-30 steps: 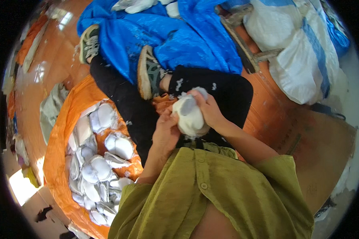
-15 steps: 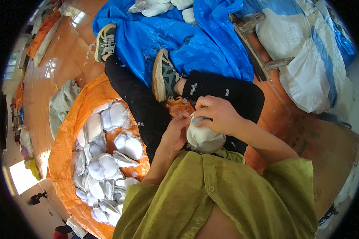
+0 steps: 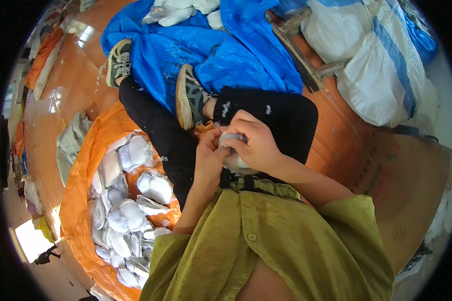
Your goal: The person sits on the floor and repeatedly opens white fabric pouches, fills them with a white fluffy material, and closes them by hand. The filled pouches are placed into an orange sack beside them.
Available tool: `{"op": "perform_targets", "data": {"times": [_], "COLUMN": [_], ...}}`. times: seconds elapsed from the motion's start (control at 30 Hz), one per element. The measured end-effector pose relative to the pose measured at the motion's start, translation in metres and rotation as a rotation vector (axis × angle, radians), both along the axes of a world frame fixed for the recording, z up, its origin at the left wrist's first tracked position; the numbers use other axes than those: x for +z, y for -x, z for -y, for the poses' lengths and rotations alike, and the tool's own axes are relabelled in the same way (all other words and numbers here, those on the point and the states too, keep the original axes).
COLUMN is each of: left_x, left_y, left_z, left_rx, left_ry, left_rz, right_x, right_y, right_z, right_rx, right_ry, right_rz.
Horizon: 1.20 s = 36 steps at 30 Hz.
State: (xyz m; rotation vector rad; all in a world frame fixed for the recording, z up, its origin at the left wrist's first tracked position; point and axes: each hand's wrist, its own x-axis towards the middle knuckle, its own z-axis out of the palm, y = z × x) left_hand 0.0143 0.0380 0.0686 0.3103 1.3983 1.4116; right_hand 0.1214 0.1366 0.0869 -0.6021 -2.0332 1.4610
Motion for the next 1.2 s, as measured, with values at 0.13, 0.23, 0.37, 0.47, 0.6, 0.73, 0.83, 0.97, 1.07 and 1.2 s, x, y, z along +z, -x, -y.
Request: {"op": "perform_targets", "data": {"times": [0.13, 0.23, 0.37, 0.47, 0.6, 0.73, 0.83, 0.97, 1.07, 1.2], "left_x": [-0.017, -0.018, -0.012, -0.022, -0.030, -0.029, -0.025, -0.028, -0.017, -0.014], "left_y": [0.009, 0.005, -0.014, -0.036, -0.038, -0.024, -0.029, -0.030, -0.030, -0.022], "left_z": [0.004, 0.005, 0.007, 0.011, 0.008, 0.008, 0.007, 0.005, -0.002, -0.001], "left_rx": [-0.041, -0.075, -0.101, -0.164, -0.159, -0.190, -0.185, -0.192, -0.033, -0.018], "left_ry": [-0.093, -0.016, -0.030, -0.004, -0.012, -0.136, -0.042, 0.078, 0.125, 0.048], "left_rz": [0.413, 0.493, 0.123, -0.216, -0.149, 0.178, 0.105, -0.197, -0.386, -0.457], "right_x": [-0.006, -0.028, -0.035, -0.044, -0.043, -0.025, -0.054, -0.056, -0.047, -0.046], "right_y": [-0.003, -0.013, -0.017, -0.019, -0.022, -0.019, -0.025, -0.033, -0.033, -0.036], "right_z": [-0.003, -0.012, -0.012, -0.010, -0.010, -0.021, -0.024, -0.025, -0.018, 0.001], "right_rx": [-0.023, -0.066, -0.090, -0.076, 0.023, -0.038, -0.184, -0.178, -0.179, -0.127], "right_ry": [0.211, 0.484, 0.655, 0.537, 0.435, 0.651, 0.828, 0.818, 0.644, 0.707], "right_rz": [-0.051, -0.134, -0.100, -0.024, -0.113, -0.022, -0.044, 0.065, 0.093, 0.144]}}
